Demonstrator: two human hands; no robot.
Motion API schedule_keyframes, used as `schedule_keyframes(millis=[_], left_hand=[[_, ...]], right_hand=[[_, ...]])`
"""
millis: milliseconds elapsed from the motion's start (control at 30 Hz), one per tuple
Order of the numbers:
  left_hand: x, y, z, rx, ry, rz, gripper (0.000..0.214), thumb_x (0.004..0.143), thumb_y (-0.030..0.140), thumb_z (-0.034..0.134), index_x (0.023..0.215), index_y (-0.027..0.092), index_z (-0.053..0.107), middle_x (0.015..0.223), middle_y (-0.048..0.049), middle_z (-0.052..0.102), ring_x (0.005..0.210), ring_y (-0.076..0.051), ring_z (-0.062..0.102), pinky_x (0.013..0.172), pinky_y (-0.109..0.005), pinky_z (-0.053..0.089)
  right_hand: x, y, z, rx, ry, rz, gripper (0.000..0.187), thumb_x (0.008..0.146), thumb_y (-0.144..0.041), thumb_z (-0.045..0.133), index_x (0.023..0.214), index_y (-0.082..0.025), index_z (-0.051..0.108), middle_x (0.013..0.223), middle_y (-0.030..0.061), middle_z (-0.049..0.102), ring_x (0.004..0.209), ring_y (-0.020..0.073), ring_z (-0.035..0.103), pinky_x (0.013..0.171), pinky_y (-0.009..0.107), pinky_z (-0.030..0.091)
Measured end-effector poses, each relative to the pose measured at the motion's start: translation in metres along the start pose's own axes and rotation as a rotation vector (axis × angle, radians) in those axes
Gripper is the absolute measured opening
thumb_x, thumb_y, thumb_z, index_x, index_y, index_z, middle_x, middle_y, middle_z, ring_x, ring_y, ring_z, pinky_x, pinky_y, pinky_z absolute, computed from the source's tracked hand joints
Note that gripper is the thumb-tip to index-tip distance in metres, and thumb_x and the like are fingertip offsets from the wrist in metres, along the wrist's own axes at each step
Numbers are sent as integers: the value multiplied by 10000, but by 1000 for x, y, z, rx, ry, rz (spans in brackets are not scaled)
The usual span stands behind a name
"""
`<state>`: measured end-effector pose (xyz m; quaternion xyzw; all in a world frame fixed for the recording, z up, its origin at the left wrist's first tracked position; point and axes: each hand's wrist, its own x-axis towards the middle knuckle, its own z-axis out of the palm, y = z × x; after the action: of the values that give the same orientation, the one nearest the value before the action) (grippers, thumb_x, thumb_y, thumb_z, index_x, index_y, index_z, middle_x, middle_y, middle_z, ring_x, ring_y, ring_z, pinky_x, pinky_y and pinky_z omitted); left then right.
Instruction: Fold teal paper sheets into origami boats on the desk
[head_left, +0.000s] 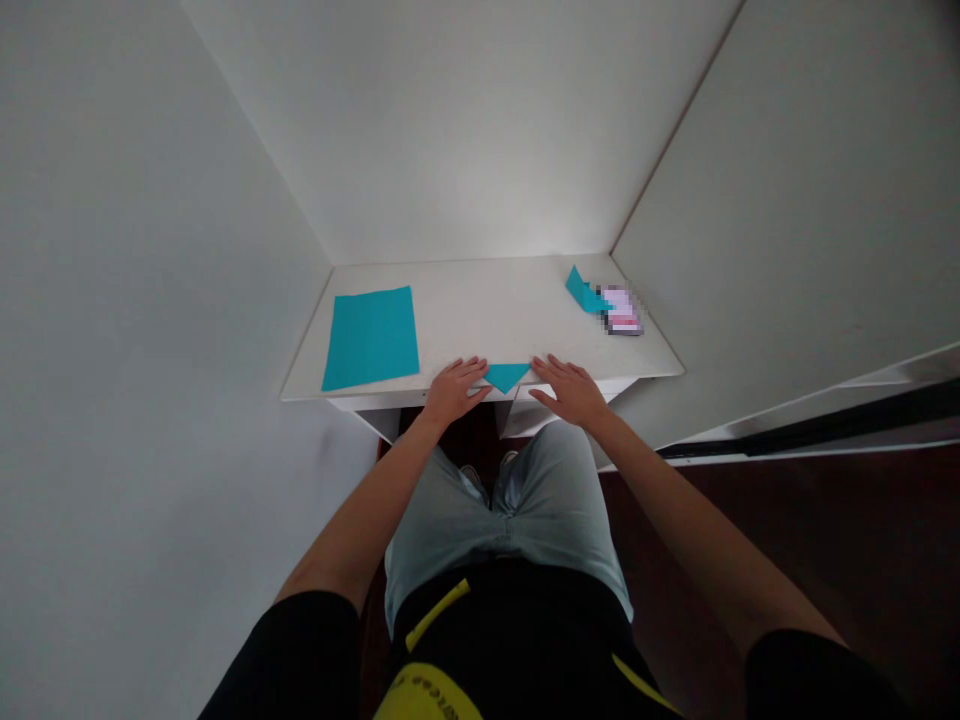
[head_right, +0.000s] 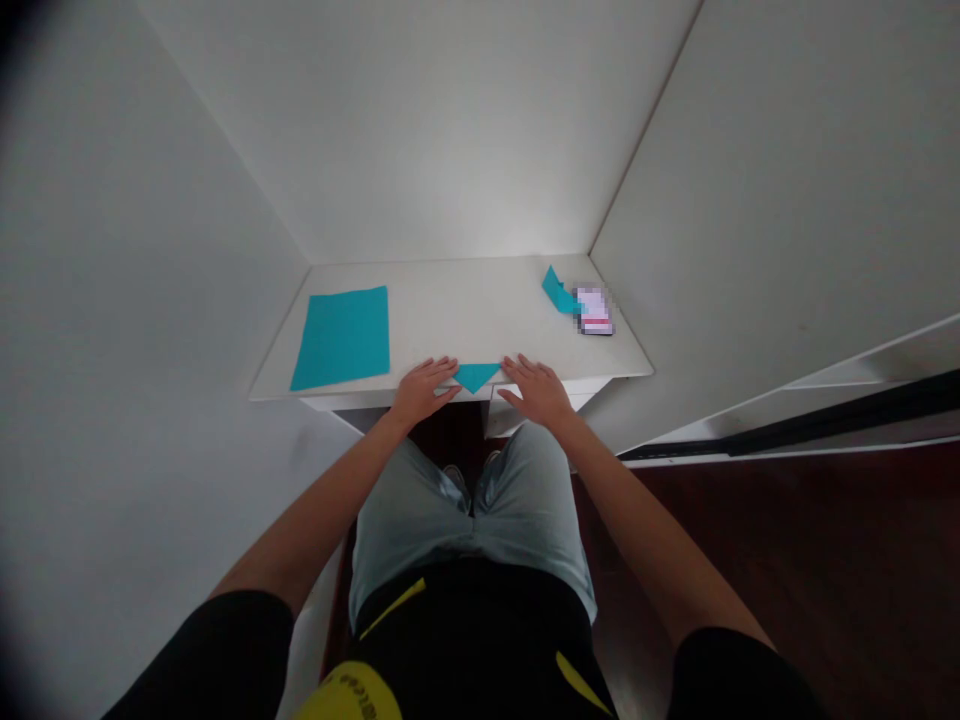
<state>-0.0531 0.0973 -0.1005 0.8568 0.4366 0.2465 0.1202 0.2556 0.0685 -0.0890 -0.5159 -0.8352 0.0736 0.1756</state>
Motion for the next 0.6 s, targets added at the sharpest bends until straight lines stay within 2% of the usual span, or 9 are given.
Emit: schedule_keyframes(millis=[133,200,267,333,400,467,600], left_hand=[[5,-1,2,-133,69,-97,224,1013,357,725,1195,267,820,1355,-66,795,1392,-263,677,1279,-505,431],[13,-3,1,-270,141,-180,194,1017,393,712,1054,251,840,1203,-72,831,1250,-257,738,1171,-459,518],[27,-5,1,-449,222,-298,276,999,465,716,954,218,830,1073,-81,820,1068,-244,756,998,-395,584],[42,-5,1,-649,249,-404,346,958,526,741,933,189,814,952,-69,790,903,-216,723,842,-344,577],[54,-4,3,-822,227,-476,383,900,551,790,977,175,805,839,-40,751,789,-183,666,753,-311,535],[60,-3,4,-919,230,-530,414,851,553,830,1016,174,800,793,-22,728,749,-165,625,724,-294,505],[59,-6,2,-943,254,-563,418,853,589,799,949,182,810,819,-29,735,757,-164,602,718,-290,491]], right_hand=[[-2,12,-7,138,103,71,592,1057,-583,598,1543,-244,610,1587,154,630,1532,396,528,1211,633,474],[3,12,-3,298,183,121,572,1042,-596,613,1497,-249,635,1516,160,680,1414,373,637,1155,594,532],[15,10,5,492,232,183,525,1018,-595,639,1424,-264,670,1451,147,711,1228,333,731,1045,550,601],[33,5,15,675,247,228,492,985,-597,666,1354,-273,698,1400,130,733,1040,282,760,933,503,636],[54,-2,25,824,251,226,515,937,-627,697,1309,-272,714,1316,115,762,904,241,745,873,470,641],[73,-9,34,941,265,214,557,891,-670,723,1273,-266,721,1177,94,786,815,216,726,831,440,637],[93,-19,45,1096,293,202,546,831,-704,777,1144,-261,716,971,50,773,745,200,701,758,393,620]])
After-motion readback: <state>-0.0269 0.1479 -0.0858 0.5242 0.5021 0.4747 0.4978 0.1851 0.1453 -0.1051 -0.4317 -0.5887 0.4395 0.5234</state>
